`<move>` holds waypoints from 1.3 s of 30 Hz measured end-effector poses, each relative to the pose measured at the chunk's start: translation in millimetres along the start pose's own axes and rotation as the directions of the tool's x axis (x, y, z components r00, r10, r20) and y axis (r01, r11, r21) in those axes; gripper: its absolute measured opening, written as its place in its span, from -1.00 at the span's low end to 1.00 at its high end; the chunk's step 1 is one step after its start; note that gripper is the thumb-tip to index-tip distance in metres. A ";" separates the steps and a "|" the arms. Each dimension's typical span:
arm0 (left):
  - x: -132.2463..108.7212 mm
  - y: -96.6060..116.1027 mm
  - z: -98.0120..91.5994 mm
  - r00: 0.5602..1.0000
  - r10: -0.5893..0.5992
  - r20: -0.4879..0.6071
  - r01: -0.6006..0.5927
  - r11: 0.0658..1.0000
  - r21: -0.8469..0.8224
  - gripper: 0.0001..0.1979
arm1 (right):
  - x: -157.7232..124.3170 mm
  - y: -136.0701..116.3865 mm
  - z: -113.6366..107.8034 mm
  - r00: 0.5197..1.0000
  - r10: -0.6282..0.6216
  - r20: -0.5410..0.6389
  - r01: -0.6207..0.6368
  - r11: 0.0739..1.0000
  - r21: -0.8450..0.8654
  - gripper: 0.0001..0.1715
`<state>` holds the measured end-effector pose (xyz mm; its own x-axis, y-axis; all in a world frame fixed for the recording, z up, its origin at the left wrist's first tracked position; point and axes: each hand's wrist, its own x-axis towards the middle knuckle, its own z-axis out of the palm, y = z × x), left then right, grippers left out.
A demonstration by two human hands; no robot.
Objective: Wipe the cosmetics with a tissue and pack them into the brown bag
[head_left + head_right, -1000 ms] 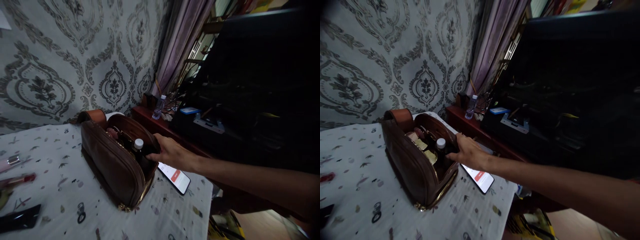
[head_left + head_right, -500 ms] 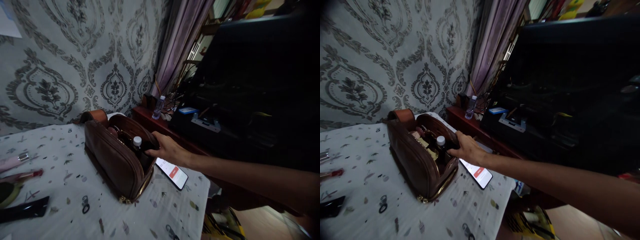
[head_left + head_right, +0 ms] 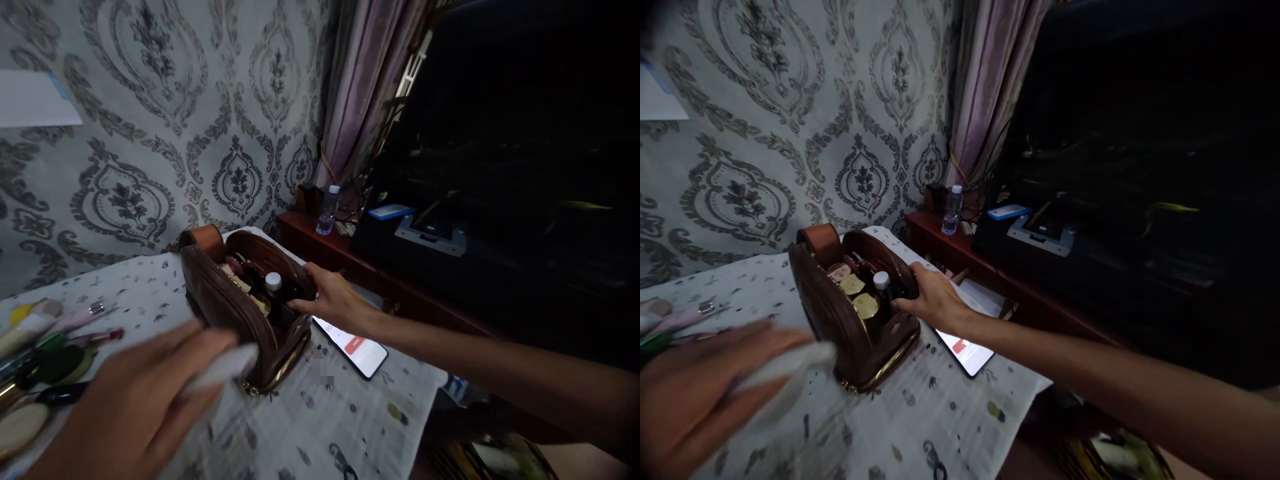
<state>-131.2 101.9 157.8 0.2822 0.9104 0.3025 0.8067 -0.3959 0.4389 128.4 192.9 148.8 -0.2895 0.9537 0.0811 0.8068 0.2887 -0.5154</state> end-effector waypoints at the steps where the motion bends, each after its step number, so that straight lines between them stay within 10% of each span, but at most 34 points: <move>1: 23.3 12.4 -0.4 0.997 0.059 0.058 -0.062 0.996 0.065 -0.74 | -0.3 0.8 0.8 1.000 -0.005 -0.002 0.005 1.000 0.008 -0.60; 8: 128.3 58.6 21.3 0.932 0.195 0.304 -0.279 0.924 0.260 -0.68 | -1.9 5.0 -0.7 0.999 -0.040 -0.001 0.040 0.998 0.039 -0.54; 32: 119.4 53.0 36.3 0.887 0.230 0.400 -0.327 0.925 0.193 -0.88 | -13.5 20.9 10.1 0.985 -0.169 -0.030 0.172 0.975 0.144 -0.49; 39: 123.3 52.9 44.8 0.911 0.162 0.379 -0.288 0.908 0.304 -0.88 | -24.9 16.1 12.2 0.982 -0.189 -0.012 0.189 0.980 0.067 -0.10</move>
<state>-30.5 198.5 180.4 0.5844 0.8110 0.0264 0.8093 -0.5849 0.0542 142.3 172.7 128.1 -0.4305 0.8830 0.1873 0.7011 0.4578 -0.5466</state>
